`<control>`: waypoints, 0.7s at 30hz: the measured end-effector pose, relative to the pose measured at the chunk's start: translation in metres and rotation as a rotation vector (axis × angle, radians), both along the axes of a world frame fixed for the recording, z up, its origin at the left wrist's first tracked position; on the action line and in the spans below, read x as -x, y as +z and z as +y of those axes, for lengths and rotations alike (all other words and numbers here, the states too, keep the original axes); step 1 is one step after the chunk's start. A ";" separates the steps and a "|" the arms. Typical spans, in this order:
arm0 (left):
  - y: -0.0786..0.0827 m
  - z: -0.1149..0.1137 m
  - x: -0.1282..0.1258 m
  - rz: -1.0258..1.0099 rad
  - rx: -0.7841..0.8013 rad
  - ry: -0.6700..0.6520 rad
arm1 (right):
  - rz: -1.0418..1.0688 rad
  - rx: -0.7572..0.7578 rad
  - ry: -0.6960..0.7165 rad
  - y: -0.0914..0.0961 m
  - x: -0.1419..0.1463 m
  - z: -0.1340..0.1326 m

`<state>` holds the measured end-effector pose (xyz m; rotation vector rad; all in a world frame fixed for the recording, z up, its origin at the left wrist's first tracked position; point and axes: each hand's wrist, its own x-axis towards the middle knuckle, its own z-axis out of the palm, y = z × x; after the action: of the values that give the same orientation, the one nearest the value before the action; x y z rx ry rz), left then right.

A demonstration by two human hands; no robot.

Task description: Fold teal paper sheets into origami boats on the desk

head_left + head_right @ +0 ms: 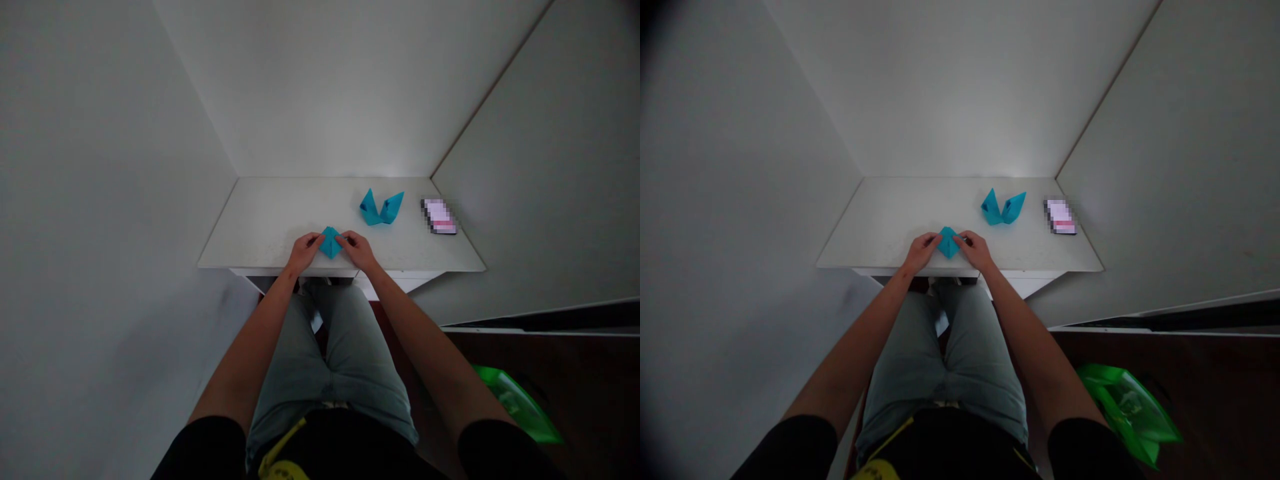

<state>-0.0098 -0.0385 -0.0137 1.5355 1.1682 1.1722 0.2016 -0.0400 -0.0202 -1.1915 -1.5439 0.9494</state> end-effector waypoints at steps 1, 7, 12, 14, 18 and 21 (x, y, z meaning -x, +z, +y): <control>0.001 0.000 0.000 -0.024 0.007 0.007 | 0.019 -0.005 -0.006 0.001 0.000 0.000; 0.000 0.004 0.001 -0.156 0.040 0.159 | 0.119 0.012 -0.112 0.004 -0.004 0.003; -0.008 0.010 0.004 -0.344 0.098 0.261 | 0.234 -0.001 -0.211 0.000 -0.006 0.008; -0.011 0.012 0.004 -0.353 0.106 0.270 | 0.256 0.010 -0.195 -0.002 -0.006 0.010; -0.010 0.010 0.003 -0.350 0.091 0.243 | 0.304 0.021 -0.186 -0.004 -0.006 0.011; -0.002 0.004 0.003 -0.312 0.056 0.180 | 0.294 0.023 -0.189 -0.003 -0.005 0.011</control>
<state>-0.0124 -0.0350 -0.0154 1.1722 1.1329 1.4272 0.2067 -0.0295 -0.0232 -1.1348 -1.1704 0.9695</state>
